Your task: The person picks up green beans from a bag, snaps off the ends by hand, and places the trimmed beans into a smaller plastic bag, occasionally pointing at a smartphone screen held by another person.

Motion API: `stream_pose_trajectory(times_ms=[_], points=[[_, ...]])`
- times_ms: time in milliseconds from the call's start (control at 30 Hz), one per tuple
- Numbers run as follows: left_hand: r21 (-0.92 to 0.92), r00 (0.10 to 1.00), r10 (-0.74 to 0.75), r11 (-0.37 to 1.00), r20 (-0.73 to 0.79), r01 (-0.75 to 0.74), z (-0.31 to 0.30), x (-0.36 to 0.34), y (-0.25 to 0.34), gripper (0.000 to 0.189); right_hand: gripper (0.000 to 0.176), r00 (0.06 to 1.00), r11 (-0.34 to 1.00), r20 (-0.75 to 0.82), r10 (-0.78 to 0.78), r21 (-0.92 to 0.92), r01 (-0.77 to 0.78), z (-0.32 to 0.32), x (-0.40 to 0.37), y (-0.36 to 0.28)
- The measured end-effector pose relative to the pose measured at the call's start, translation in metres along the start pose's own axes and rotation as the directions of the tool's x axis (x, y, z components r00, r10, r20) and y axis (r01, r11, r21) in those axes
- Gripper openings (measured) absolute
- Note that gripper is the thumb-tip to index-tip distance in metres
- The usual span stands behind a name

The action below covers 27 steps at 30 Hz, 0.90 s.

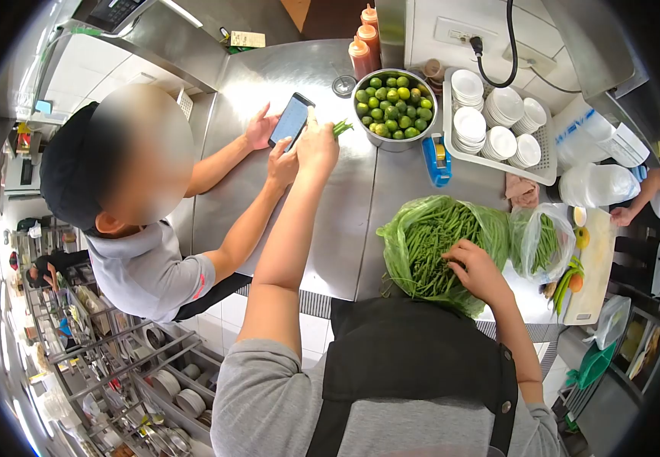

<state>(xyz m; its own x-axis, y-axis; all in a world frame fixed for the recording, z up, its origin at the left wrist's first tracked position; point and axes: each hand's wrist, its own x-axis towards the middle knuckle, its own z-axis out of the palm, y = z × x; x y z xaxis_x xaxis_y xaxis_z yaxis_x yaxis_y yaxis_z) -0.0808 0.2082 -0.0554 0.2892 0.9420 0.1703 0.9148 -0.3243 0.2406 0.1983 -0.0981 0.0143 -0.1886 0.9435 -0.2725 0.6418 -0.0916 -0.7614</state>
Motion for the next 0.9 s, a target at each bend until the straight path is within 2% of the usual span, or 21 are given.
stream_pose_trajectory(times_ms=[133,233,333,533,633,733,900], points=[[-0.018,0.999,0.036,0.999,-0.029,-0.037,0.000,0.000,-0.004,0.014,0.018,1.000,1.000,-0.005,0.012,0.017,-0.012,-0.001,-0.001,-0.001],[0.003,0.998,0.053,0.999,0.036,-0.053,-0.005,-0.002,-0.002,0.014,0.017,1.000,1.000,-0.014,0.013,0.022,-0.012,0.001,-0.001,-0.001],[-0.010,0.996,-0.003,1.000,0.088,0.004,-0.006,-0.003,0.000,0.015,0.017,1.000,1.000,-0.015,0.011,0.018,-0.010,0.002,-0.001,0.001],[0.000,0.999,0.038,0.999,-0.018,-0.038,0.001,-0.006,-0.011,0.016,0.017,1.000,1.000,-0.012,0.025,0.018,-0.025,0.002,-0.001,0.000],[0.002,1.000,0.023,1.000,0.019,-0.023,0.001,-0.007,-0.015,0.017,0.017,1.000,1.000,-0.008,0.013,0.006,-0.013,0.002,0.000,0.001],[-0.032,0.997,-0.064,0.997,0.035,0.065,0.004,-0.006,-0.017,0.022,0.018,1.000,1.000,-0.008,0.011,0.000,-0.011,0.002,0.000,0.001],[-0.031,0.996,-0.082,0.996,0.045,0.083,-0.003,-0.005,-0.015,0.021,0.017,1.000,1.000,-0.011,0.013,-0.001,-0.013,0.003,0.000,0.001]])
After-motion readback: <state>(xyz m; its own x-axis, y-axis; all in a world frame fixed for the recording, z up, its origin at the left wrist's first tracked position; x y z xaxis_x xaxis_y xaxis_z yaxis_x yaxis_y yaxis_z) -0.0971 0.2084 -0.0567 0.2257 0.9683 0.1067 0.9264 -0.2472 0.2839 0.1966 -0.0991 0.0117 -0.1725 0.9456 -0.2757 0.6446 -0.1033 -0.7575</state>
